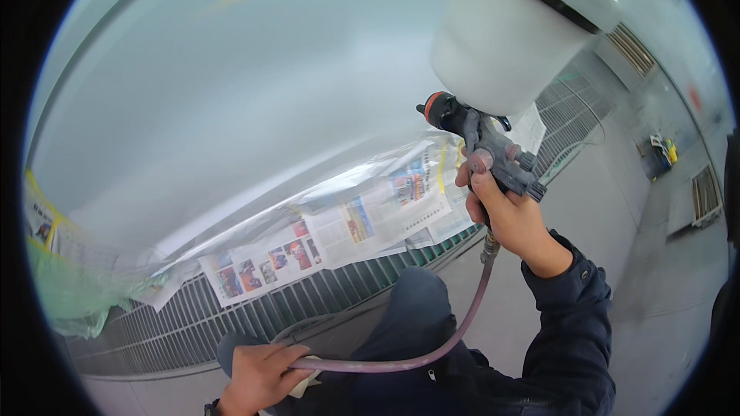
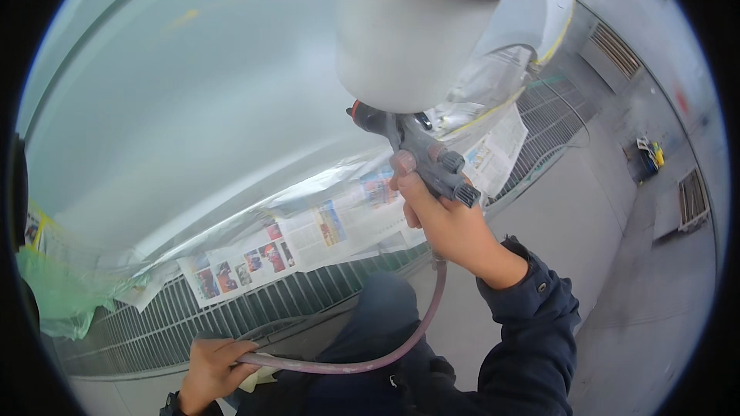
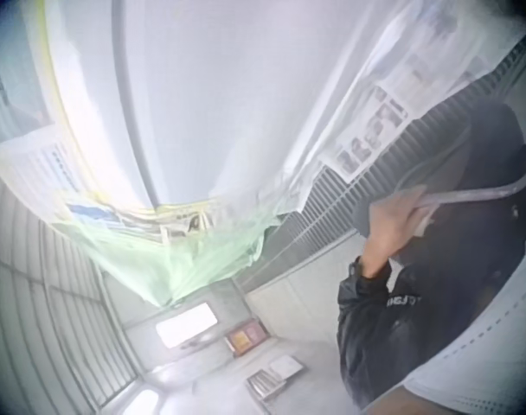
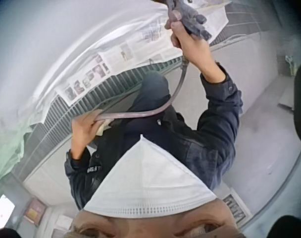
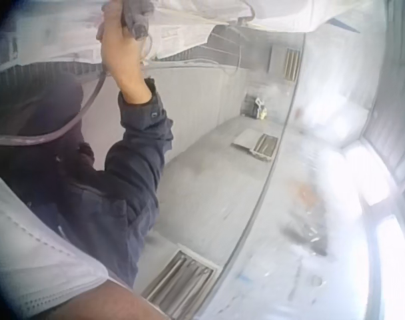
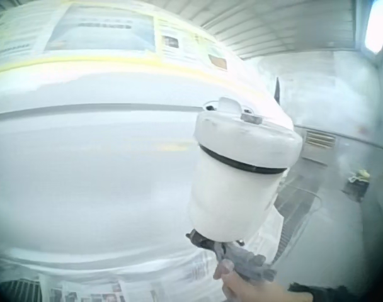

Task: The person prepares a paint sprayer, wipes the car hood with a cloth, and then applies white paint to the hood using the sprayer. The hood is masked with tape and covered with newspaper to protect surrounding areas.

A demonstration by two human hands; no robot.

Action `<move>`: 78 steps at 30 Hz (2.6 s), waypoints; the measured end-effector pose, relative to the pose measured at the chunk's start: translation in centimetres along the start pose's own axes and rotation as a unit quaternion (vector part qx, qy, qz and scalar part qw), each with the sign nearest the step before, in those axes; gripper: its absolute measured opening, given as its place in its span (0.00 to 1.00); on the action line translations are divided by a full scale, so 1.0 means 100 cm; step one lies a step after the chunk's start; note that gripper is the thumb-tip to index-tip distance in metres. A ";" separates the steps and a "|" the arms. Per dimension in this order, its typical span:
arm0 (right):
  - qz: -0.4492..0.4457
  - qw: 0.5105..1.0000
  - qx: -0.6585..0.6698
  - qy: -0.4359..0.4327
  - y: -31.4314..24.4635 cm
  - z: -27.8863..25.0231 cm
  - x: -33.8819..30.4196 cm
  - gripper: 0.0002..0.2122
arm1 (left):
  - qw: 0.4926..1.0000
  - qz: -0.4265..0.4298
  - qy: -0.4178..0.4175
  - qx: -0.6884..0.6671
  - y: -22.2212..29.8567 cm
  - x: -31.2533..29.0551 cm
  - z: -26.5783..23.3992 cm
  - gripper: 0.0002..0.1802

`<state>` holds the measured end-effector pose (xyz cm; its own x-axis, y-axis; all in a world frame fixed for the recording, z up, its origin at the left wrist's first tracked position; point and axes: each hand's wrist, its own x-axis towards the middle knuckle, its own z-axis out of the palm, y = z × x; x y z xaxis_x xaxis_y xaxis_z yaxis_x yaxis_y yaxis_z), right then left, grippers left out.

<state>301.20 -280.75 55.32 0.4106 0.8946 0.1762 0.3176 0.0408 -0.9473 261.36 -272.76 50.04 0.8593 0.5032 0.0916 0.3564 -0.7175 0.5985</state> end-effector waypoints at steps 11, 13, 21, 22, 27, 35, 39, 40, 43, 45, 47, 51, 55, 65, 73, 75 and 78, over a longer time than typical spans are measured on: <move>0.015 0.996 0.048 -0.074 -0.051 0.151 -0.009 0.17 | 0.995 -0.066 0.078 -0.022 -0.074 -0.119 -0.045 0.19; 0.037 0.995 0.026 -0.094 -0.066 0.178 -0.009 0.16 | 0.991 -0.087 0.091 -0.036 -0.086 -0.139 -0.052 0.19; 0.011 0.987 0.032 -0.160 -0.095 0.288 -0.012 0.16 | 0.976 -0.136 0.154 -0.075 -0.126 -0.215 -0.081 0.18; -0.003 0.987 0.038 -0.159 -0.097 0.303 -0.013 0.16 | 0.973 -0.145 0.160 -0.078 -0.132 -0.225 -0.084 0.18; -0.019 0.981 0.002 -0.195 -0.113 0.365 -0.020 0.16 | 0.953 -0.223 0.178 -0.101 -0.153 -0.276 -0.097 0.15; -0.022 0.961 0.059 -0.269 -0.130 0.469 -0.027 0.16 | 0.911 -0.248 0.311 -0.108 -0.186 -0.355 -0.089 0.16; -0.106 0.929 0.147 -0.322 -0.137 0.518 -0.026 0.16 | 0.904 -0.263 0.284 -0.181 -0.180 -0.368 -0.110 0.14; -0.100 0.915 0.165 -0.354 -0.143 0.528 -0.024 0.16 | 0.903 -0.265 0.284 -0.183 -0.182 -0.370 -0.112 0.14; -0.087 0.875 0.216 -0.424 -0.158 0.556 -0.015 0.16 | 0.899 -0.276 0.285 -0.187 -0.182 -0.382 -0.117 0.15; -0.098 0.881 0.213 -0.410 -0.167 0.563 -0.012 0.16 | 0.897 -0.274 0.288 -0.193 -0.182 -0.385 -0.122 0.16; -0.083 0.907 0.171 -0.375 -0.179 0.555 -0.012 0.15 | 0.902 -0.268 0.286 -0.180 -0.179 -0.380 -0.127 0.16; -0.150 0.941 0.145 -0.267 -0.172 0.529 -0.011 0.12 | 0.902 -0.238 0.343 -0.108 -0.197 -0.370 -0.109 0.16; -0.076 0.964 0.093 -0.236 -0.164 0.470 -0.013 0.12 | 0.929 -0.185 0.283 -0.152 -0.198 -0.338 -0.118 0.15; -0.029 0.981 0.128 -0.142 -0.132 0.351 -0.026 0.20 | 0.966 -0.122 0.179 -0.141 -0.162 -0.268 -0.116 0.17; -0.006 0.995 0.083 -0.063 -0.104 0.258 -0.024 0.21 | 0.990 -0.022 0.112 -0.085 -0.136 -0.194 -0.100 0.19; -0.048 0.992 0.117 -0.022 -0.096 0.246 -0.023 0.16 | 0.993 -0.008 0.092 -0.069 -0.130 -0.175 -0.095 0.19; -0.041 0.994 0.103 0.002 -0.085 0.214 -0.019 0.17 | 0.994 0.026 0.085 -0.065 -0.124 -0.148 -0.085 0.19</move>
<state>279.45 -273.33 57.31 0.3934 0.8832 0.2553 0.1687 0.2037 -0.9644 241.08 -267.26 48.03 0.7963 0.5500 0.2518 0.2535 -0.6814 0.6866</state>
